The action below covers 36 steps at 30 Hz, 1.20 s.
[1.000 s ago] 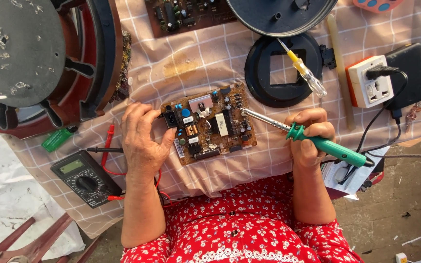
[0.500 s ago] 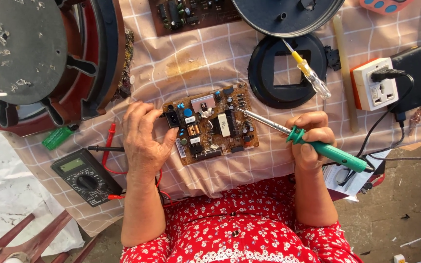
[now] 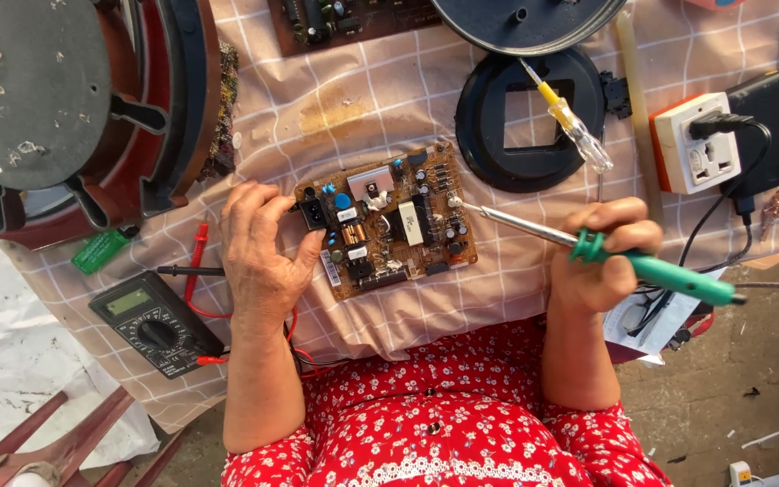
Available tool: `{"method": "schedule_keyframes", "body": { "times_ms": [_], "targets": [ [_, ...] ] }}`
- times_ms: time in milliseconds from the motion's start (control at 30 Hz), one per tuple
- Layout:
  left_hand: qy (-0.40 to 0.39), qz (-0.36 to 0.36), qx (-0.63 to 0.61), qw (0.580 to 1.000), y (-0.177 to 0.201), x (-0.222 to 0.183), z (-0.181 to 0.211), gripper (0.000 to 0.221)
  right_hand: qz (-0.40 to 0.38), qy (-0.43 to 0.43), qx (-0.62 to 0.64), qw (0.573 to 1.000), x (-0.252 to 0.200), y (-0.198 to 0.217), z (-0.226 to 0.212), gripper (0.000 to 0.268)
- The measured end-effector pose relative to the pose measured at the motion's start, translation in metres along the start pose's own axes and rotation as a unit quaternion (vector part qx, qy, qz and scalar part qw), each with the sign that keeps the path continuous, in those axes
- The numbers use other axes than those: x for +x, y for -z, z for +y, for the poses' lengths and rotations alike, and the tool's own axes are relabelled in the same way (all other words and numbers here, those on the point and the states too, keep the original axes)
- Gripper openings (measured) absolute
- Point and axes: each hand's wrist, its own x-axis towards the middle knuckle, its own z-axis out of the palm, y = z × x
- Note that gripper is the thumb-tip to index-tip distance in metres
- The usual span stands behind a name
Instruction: Testing a circuit board with a multimeter and then using a soldering iron to perform repairs.
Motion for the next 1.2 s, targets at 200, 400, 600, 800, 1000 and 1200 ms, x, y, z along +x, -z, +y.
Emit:
{"method": "schedule_keyframes", "body": {
  "times_ms": [200, 400, 600, 800, 1000, 1200],
  "targets": [
    [0.025, -0.05, 0.038, 0.998, 0.003, 0.001, 0.006, 0.036, 0.116, -0.053, -0.076, 0.989, 0.004, -0.021, -0.013, 0.023],
    [0.026, -0.048, 0.039, 0.998, 0.002, 0.002, 0.004, 0.039, 0.101, -0.05, -0.067, 0.991, 0.001, -0.013, -0.003, 0.022],
    [0.002, -0.007, -0.004, 1.0, -0.001, 0.0, -0.002, 0.035, 0.031, 0.019, -0.034, 0.999, -0.007, 0.005, 0.009, 0.027],
    [-0.001, -0.007, 0.002, 1.0, -0.002, 0.001, -0.002, 0.035, 0.022, 0.013, -0.035, 0.999, -0.005, 0.004, 0.008, 0.028],
    [0.003, -0.003, 0.001, 1.0, -0.002, 0.001, -0.001, 0.036, 0.033, 0.028, -0.045, 0.998, -0.002, 0.002, 0.007, 0.026],
    [-0.004, -0.004, -0.005, 1.0, -0.002, 0.001, -0.001, 0.036, 0.037, 0.031, -0.046, 0.998, -0.003, 0.004, 0.01, 0.027]
  ]
}}
